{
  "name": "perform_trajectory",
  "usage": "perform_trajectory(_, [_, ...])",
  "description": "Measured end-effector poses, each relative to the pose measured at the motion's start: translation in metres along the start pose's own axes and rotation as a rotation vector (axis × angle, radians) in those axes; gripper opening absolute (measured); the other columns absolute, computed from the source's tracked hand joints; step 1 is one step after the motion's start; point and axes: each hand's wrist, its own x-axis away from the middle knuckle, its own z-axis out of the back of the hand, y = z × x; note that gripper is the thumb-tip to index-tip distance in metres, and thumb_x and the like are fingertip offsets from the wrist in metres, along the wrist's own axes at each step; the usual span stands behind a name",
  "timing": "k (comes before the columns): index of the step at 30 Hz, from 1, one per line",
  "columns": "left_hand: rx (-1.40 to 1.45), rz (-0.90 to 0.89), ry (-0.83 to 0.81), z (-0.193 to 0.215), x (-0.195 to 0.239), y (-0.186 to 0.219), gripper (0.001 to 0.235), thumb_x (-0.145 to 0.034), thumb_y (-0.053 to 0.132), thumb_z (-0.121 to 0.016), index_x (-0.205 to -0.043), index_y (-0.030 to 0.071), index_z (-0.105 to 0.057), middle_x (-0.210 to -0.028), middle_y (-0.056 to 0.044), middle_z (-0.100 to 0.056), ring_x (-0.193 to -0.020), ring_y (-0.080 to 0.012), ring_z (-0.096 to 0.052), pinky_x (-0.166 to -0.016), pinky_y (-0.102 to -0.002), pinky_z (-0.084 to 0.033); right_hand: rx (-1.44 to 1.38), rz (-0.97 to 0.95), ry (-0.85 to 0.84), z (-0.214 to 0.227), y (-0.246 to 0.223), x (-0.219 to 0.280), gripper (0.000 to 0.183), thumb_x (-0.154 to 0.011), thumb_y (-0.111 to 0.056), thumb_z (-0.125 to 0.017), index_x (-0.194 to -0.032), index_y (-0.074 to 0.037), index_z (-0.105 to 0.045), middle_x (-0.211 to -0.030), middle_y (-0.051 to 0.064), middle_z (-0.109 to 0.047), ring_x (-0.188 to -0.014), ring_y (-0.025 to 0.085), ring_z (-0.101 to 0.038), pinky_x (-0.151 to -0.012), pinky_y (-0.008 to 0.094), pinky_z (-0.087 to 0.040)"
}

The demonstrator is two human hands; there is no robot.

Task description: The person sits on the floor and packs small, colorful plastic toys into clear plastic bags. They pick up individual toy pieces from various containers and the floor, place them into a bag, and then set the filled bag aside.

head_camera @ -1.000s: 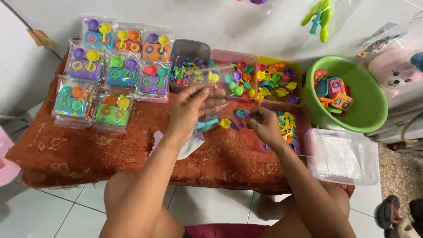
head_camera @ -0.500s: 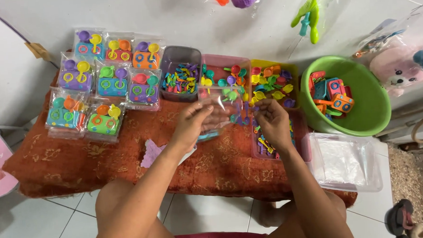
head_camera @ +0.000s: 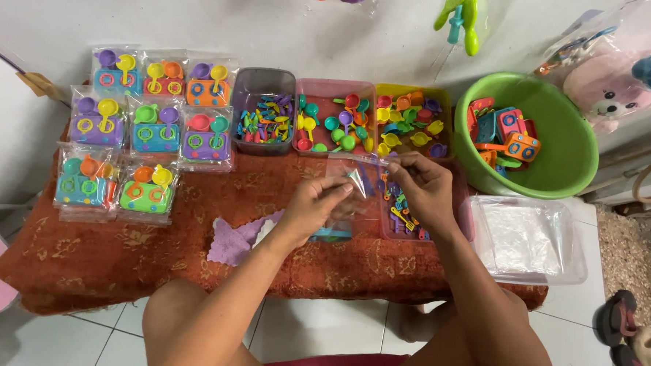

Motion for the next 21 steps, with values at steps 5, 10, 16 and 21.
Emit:
perform_trajectory(5, [0.056, 0.06, 0.006, -0.001, 0.0, -0.003, 0.029, -0.092, 0.009, -0.072, -0.117, -0.006, -0.07, -0.097, -0.019, -0.075, -0.079, -0.0276, -0.077, -0.06, -0.034, -0.065, 0.097, 0.174, 0.142, 0.01, -0.007, -0.007, 0.015, -0.094, 0.015, -0.067, -0.107, 0.007, -0.071, -0.097, 0.014, -0.066, -0.089, 0.016, -0.062, -0.078, 0.03, -0.055])
perform_trajectory(10, [-0.027, 0.046, -0.023, 0.006, -0.012, -0.013, 0.029, -0.093, 0.011, -0.072, -0.118, -0.002, -0.071, -0.091, -0.017, -0.076, -0.079, -0.022, -0.075, -0.049, -0.02, -0.057, -0.008, 0.212, 0.196, 0.03, -0.008, -0.01, 0.028, -0.097, 0.016, -0.063, -0.124, 0.01, -0.059, -0.103, 0.019, -0.066, -0.094, 0.022, -0.069, -0.081, 0.033, -0.061])
perform_trajectory(16, [-0.021, 0.038, -0.039, -0.015, -0.005, -0.002, 0.029, -0.092, 0.006, -0.072, -0.119, -0.003, -0.071, -0.095, -0.017, -0.077, -0.081, -0.0223, -0.076, -0.061, -0.03, -0.064, -0.047, 0.27, 0.092, 0.021, -0.022, -0.001, 0.038, -0.093, 0.016, -0.065, -0.129, 0.009, -0.057, -0.103, 0.024, -0.068, -0.094, 0.028, -0.072, -0.083, 0.038, -0.064])
perform_trajectory(21, [-0.014, -0.006, -0.06, -0.019, 0.003, -0.001, 0.031, -0.091, 0.003, -0.071, -0.121, -0.005, -0.07, -0.098, -0.022, -0.076, -0.086, -0.0247, -0.075, -0.069, -0.034, -0.065, -0.059, 0.262, 0.049, 0.01, -0.021, 0.006, 0.036, -0.089, 0.018, -0.066, -0.124, 0.013, -0.059, -0.1, 0.027, -0.07, -0.091, 0.031, -0.073, -0.082, 0.04, -0.065])
